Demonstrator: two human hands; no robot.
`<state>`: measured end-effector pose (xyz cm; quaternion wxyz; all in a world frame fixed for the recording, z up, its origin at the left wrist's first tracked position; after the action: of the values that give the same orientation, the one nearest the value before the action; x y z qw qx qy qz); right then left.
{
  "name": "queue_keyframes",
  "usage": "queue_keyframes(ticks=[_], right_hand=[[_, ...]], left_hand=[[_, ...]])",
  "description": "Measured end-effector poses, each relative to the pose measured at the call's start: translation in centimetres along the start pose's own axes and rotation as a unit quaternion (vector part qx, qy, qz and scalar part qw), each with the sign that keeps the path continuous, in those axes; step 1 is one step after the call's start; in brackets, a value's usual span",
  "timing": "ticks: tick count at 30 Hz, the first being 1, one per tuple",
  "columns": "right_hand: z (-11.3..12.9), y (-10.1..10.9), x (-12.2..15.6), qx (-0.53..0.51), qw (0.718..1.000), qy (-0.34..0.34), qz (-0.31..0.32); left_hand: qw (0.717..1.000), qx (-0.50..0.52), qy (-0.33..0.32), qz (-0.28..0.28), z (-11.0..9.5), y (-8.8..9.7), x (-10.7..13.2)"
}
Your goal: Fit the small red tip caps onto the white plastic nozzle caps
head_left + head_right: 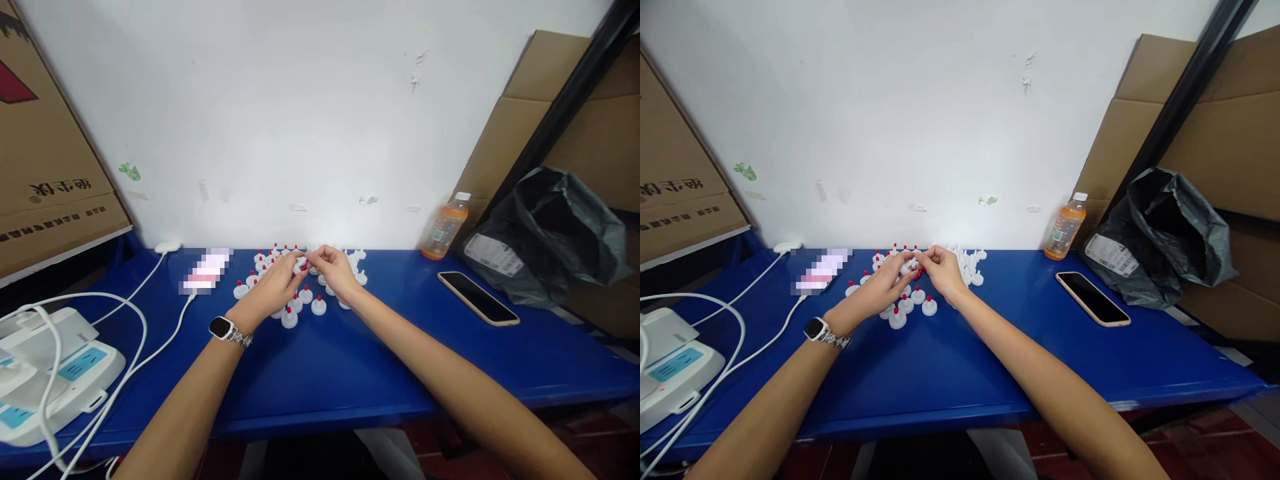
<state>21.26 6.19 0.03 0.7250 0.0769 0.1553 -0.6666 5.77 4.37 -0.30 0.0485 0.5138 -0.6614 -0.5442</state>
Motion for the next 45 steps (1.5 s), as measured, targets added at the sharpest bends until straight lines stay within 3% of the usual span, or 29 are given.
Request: queue_keyframes(ticks=[8, 14, 20, 28, 34, 36, 38, 41, 45], right_hand=[[-0.2, -0.4, 0.3, -0.022, 0.998, -0.01, -0.051], [0.2, -1.2, 1.0, 0.075, 0.996, 0.054, -0.018], [1.0, -1.1, 2.0, 0.21, 0.965, 0.153, -0.029], [1.7, -1.1, 2.3, 0.242, 0.957, 0.16, -0.018], [2.0, 1.2, -1.5, 0.123, 0.989, 0.054, 0.061], [1.7, 2.6, -3.7, 0.143, 0.988, 0.055, 0.017], [1.0, 3.5, -5.7, 0.194, 0.98, 0.053, -0.012], [0.0, 3.5, -7.5, 0.274, 0.961, 0.033, 0.018], [0.0, 2.5, -7.0, 0.405, 0.909, 0.067, 0.068]], left_hand=[[1.0, -0.017, 0.013, 0.011, -0.5, 0.2, 0.0], [1.0, -0.023, 0.006, 0.004, -0.3, 0.0, 0.2], [1.0, -0.025, 0.016, 0.005, 0.1, -0.4, 0.6], [1.0, -0.006, -0.003, -0.004, -0.3, -0.4, 0.7], [0.999, 0.015, 0.026, -0.036, -0.9, 0.0, 0.3], [0.998, 0.004, 0.034, -0.051, -0.1, 0.0, 0.1], [0.998, 0.0, 0.037, -0.055, 0.8, 0.0, 0.0], [0.997, -0.016, 0.054, -0.048, 1.5, 0.3, 0.0], [0.995, -0.048, 0.067, -0.047, 1.3, 1.2, 0.1]])
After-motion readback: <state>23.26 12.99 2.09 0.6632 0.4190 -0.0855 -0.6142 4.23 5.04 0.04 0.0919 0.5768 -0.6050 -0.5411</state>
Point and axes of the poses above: each hand's wrist, its own x-axis away from the middle knuckle, its own y-axis out of the back of the hand, z = x × y, the point moved 3 cm from there along -x, towards the middle knuckle
